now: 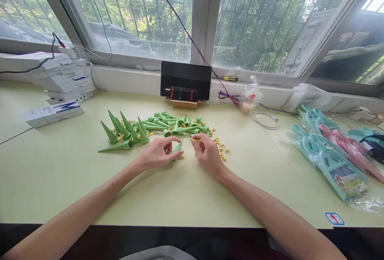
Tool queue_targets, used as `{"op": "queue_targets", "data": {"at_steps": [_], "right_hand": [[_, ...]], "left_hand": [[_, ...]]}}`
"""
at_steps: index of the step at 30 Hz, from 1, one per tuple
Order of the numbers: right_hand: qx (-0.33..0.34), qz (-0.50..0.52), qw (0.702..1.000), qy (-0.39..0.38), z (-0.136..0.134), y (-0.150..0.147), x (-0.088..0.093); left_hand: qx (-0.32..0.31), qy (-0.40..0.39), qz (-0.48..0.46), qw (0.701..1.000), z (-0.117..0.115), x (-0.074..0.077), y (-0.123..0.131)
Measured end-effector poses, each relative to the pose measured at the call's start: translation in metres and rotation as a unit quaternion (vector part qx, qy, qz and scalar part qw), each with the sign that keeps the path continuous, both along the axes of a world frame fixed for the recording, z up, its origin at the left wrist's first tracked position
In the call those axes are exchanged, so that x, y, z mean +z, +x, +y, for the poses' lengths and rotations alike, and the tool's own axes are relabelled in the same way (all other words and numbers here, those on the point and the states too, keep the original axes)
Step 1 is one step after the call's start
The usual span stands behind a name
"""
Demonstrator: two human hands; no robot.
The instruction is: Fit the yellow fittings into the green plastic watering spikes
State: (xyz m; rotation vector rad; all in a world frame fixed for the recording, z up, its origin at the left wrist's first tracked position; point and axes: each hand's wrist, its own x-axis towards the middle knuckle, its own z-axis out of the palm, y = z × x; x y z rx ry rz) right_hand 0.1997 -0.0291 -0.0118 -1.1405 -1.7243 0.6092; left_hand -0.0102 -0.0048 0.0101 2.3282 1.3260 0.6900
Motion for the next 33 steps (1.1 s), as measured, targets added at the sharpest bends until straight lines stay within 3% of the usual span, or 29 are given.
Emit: {"op": "queue_targets", "data": {"at_steps": [11, 20, 25, 33], "right_hand": [[0.001, -0.007, 1.000, 0.009, 0.002, 0.001, 0.000], [-0.002, 0.000, 1.000, 0.008, 0.001, 0.000, 0.001], [-0.004, 0.011, 1.000, -0.002, 0.000, 0.000, 0.002], [-0.002, 0.011, 1.000, 0.001, 0.001, 0.000, 0.001]], "left_hand": [[-0.035, 0.016, 0.017, 0.999, -0.003, -0.002, 0.002], [-0.057, 0.030, -0.069, 0.996, -0.005, 0.001, 0.004], [-0.015, -0.066, -0.176, 0.982, -0.005, 0.007, 0.005], [0.007, -0.250, -0.340, 0.907, -0.001, 0.013, 0.003]]}}
